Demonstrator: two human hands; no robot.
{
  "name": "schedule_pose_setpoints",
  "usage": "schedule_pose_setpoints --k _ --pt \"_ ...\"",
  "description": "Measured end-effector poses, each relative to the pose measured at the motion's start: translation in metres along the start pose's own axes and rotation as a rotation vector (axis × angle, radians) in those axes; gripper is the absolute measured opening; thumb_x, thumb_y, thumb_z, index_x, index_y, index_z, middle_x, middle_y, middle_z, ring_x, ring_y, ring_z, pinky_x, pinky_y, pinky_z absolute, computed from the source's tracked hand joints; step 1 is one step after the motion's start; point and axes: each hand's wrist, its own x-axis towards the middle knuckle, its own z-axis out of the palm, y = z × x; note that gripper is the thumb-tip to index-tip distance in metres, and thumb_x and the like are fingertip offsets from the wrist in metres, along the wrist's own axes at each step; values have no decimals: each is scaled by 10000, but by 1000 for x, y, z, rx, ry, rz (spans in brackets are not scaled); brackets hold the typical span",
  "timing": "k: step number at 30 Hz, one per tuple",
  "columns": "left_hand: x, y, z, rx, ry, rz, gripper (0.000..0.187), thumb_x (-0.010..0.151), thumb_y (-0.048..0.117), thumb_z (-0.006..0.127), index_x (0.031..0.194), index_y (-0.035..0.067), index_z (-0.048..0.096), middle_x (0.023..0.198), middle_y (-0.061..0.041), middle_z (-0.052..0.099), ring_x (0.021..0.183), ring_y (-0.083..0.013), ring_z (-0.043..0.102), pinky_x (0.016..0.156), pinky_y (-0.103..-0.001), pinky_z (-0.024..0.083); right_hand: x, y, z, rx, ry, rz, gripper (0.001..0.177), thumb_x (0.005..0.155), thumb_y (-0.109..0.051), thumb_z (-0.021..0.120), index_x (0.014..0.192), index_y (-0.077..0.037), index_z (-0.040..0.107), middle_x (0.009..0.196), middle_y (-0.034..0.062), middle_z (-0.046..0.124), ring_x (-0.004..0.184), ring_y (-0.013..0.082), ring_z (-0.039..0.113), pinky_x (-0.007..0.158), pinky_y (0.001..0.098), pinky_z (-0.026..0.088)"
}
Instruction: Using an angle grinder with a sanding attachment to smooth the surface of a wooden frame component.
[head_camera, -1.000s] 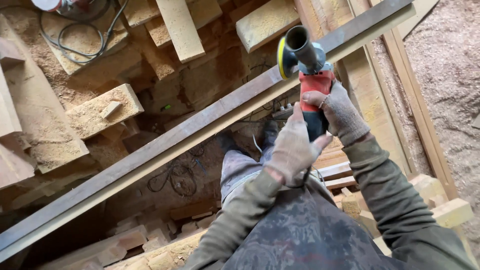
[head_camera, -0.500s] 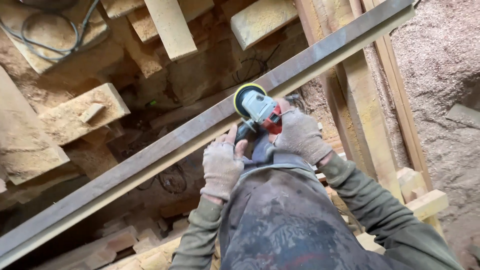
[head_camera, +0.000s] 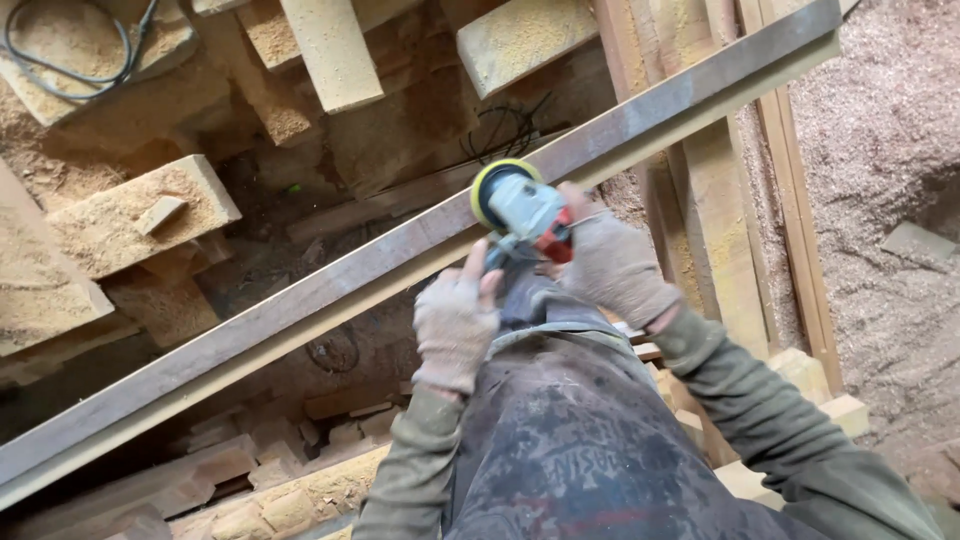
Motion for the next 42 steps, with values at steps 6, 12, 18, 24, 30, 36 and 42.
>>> schedule_pose_setpoints --k 6,12,18,24,30,36,42 --pt "7 3 22 21 13 18 443 1015 549 512 1377 336 655 844 -22 706 758 -260 744 694 -437 619 1 3 -15 -20 60 -50 567 828 -428 685 1306 -282 417 1073 83 621 1015 388 718 905 553 569" --pt "78 88 63 5 -75 77 481 985 631 449 1379 411 614 760 -41 668 693 -308 734 585 -508 605 28 84 -51 46 177 62 635 734 -360 859 1209 -66 557 1025 232 720 1019 465 712 850 583 565" --pt "62 82 36 -89 -54 -17 453 989 575 513 1372 372 646 776 -63 671 677 -318 728 604 -495 602 30 77 -38 77 135 48 575 760 -379 776 1228 -173 512 1061 165 690 1039 428 706 869 560 567" --pt "-12 4 8 -7 33 -84 461 988 513 601 1384 290 677 828 -56 697 738 -286 727 693 -446 607 6 -3 -8 -87 -22 -79 659 718 -431 765 1276 -279 449 1063 83 645 1000 391 730 863 548 603" --pt "28 21 27 -88 20 82 544 952 567 639 1410 273 652 960 -90 727 889 -304 725 820 -440 585 25 43 -22 -7 4 66 664 738 -501 751 1271 -224 469 1110 112 671 1033 418 725 924 549 577" --pt "78 10 1 271 -335 55 1363 595 804 758 1624 50 278 1578 -207 426 1475 -402 359 1219 -571 235 60 146 -66 42 188 244 792 793 -558 810 1323 -132 405 1125 207 715 1115 428 681 968 554 526" --pt "89 -48 63 456 -560 186 1243 613 767 784 1541 59 357 1315 -140 571 1158 -334 584 961 -518 466 36 184 -59 46 387 219 874 723 -461 935 1330 -74 440 1085 264 697 1049 505 681 887 596 558"
